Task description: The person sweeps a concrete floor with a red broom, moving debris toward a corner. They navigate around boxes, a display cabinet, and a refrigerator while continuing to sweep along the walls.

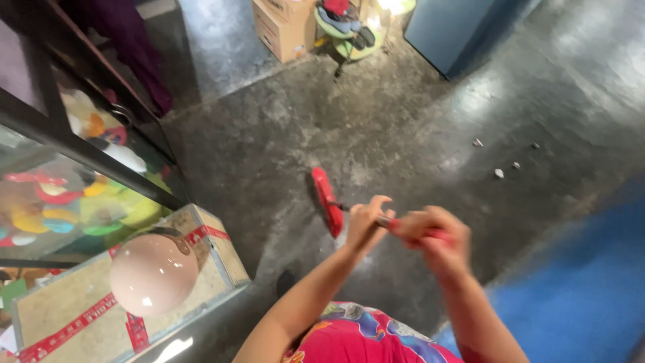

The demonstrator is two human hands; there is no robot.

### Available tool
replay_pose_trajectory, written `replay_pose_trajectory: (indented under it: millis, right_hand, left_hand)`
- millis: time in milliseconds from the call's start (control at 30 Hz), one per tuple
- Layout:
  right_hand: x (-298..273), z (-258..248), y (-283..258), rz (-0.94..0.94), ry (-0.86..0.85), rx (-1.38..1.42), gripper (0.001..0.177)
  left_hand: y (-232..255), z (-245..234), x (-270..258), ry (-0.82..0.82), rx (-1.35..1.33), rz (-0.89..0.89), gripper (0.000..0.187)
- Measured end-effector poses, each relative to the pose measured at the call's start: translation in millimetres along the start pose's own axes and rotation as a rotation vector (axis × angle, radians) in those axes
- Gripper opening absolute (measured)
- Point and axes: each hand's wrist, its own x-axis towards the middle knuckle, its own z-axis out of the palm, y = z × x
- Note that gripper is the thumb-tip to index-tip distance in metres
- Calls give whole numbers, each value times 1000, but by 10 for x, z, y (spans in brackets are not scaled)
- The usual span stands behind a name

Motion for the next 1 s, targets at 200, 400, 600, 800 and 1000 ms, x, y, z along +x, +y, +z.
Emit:
replay_pose_trajectory:
  millis: [200,400,600,800,1000]
  right_hand:
    - [539,206,-579,-169,123,216,48]
    - [650,633,844,104,196,290,39]
    - [1029,1184,904,52,6,105,41]
    - [1571,1308,604,-69,91,159,51]
    - [2104,1492,892,-185,480,99,61]
  left_hand:
    - [-16,-776,6,-20,-102,431,67]
    - [-1491,-882,-1,-2,-76,259,59]
    - [-1340,-1269,458,-201,-293,-167,45]
    - [-978,-1739,1100,-273,-262,68,45]
    - [-1601,-1947,1726,-51,144,215,22]
